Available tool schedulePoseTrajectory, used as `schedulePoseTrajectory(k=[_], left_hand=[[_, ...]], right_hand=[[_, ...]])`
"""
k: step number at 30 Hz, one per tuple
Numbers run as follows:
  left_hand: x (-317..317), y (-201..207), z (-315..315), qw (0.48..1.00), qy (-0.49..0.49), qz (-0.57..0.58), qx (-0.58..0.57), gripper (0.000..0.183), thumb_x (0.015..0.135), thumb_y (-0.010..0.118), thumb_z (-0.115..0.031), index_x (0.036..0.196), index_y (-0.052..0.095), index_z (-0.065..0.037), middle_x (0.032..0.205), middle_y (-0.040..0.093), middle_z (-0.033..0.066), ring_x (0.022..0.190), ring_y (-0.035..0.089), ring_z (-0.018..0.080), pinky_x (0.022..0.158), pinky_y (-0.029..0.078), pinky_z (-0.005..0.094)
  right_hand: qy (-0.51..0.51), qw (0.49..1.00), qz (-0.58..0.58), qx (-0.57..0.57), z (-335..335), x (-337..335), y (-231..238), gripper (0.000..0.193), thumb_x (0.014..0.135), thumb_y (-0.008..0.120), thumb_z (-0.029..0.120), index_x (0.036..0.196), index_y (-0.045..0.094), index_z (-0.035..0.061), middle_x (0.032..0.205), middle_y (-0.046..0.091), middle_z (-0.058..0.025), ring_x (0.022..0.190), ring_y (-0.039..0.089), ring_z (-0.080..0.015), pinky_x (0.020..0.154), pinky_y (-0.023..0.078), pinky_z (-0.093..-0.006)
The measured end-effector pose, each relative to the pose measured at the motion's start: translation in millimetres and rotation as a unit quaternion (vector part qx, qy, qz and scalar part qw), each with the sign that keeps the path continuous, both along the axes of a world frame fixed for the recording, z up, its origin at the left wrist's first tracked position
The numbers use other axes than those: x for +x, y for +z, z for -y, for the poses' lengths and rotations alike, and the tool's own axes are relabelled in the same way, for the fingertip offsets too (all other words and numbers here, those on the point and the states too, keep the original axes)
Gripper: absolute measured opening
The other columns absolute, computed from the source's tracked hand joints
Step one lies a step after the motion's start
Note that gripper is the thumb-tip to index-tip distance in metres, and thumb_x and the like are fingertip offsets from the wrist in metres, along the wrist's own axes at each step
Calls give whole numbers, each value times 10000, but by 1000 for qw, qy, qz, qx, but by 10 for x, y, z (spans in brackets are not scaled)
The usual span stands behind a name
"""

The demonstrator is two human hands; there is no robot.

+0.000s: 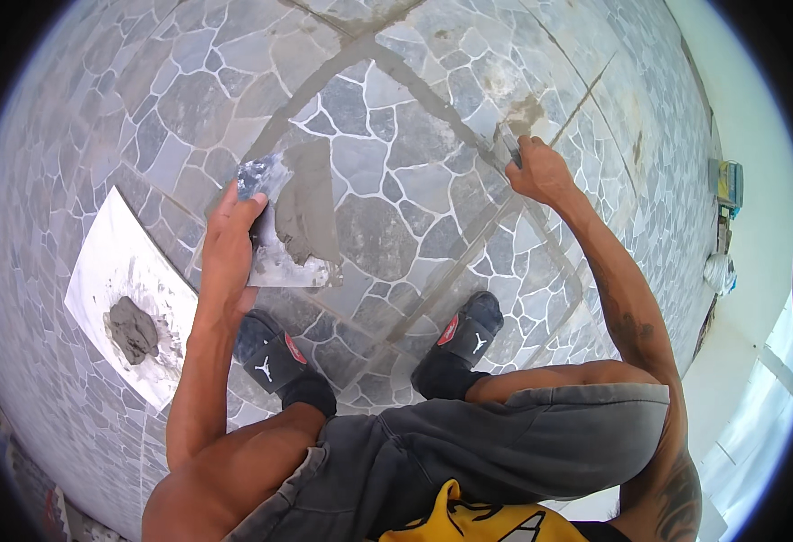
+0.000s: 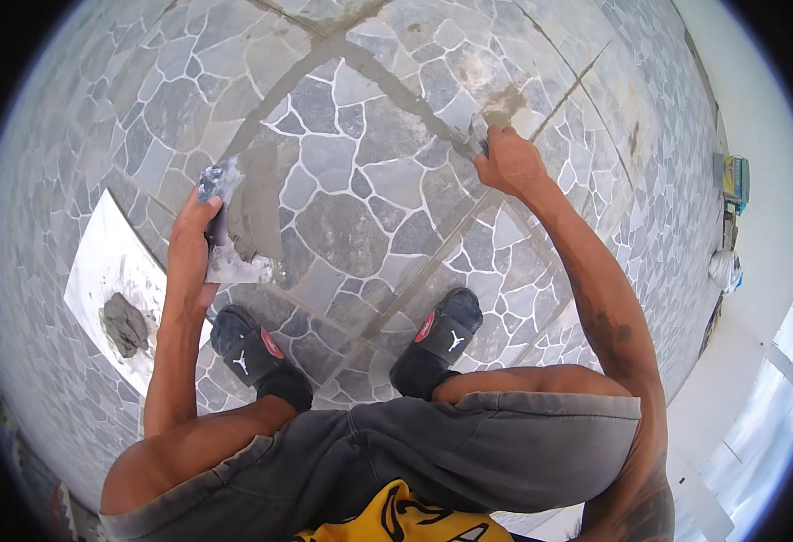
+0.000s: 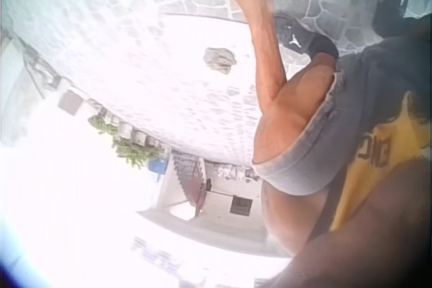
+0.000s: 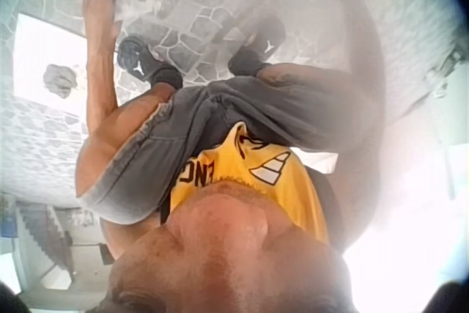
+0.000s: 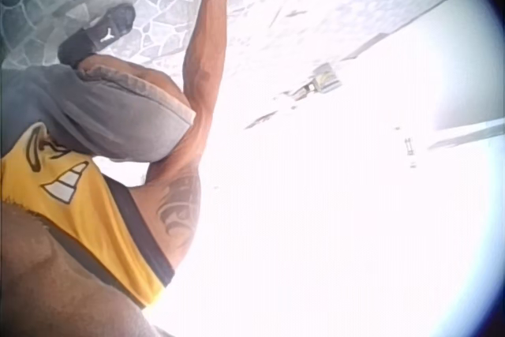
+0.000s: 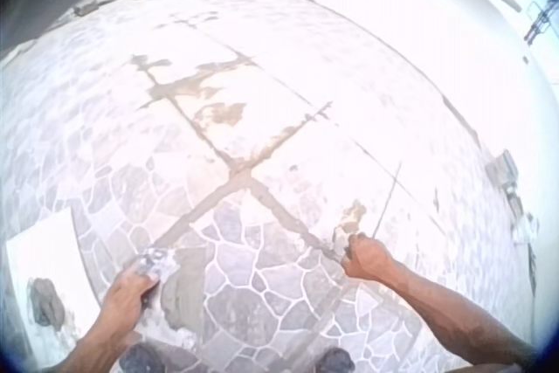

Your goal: Apply grout or mortar between the tiles on the floor using a putty knife and a trowel.

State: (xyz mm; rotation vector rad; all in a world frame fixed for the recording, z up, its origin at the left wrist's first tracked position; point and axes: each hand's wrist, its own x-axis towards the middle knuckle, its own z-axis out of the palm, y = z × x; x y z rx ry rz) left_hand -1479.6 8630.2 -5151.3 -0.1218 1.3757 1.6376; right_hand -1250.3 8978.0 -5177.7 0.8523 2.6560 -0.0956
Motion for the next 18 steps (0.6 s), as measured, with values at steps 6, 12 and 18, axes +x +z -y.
schedulePoseTrajectory(k=[6,12,18], left_hand=[[129,27,-73,1000,-20,4,5,382,922,462,-136,1277,509,-1,1099,609,52,954,582,115,842,469,258],[61,-60,2,1000,-6,4,-7,396,926,461,-116,1302,496,3,1105,619,60,936,594,111,837,474,256],[37,-74,26,1000,-16,5,-9,398,923,463,-135,1292,496,9,1106,610,58,956,584,116,848,468,257]], right_hand=[[111,991,58,-39,239,-35,-305,315,759,618,203,895,560,-74,866,607,-302,799,623,-443,710,522,-483],[29,1000,-1,7,63,-93,-80,315,757,624,194,897,555,-79,848,612,-296,728,635,-425,662,531,-475],[80,991,67,-79,291,-80,-261,347,764,625,206,971,543,-61,892,590,-287,785,619,-435,715,516,-470]])
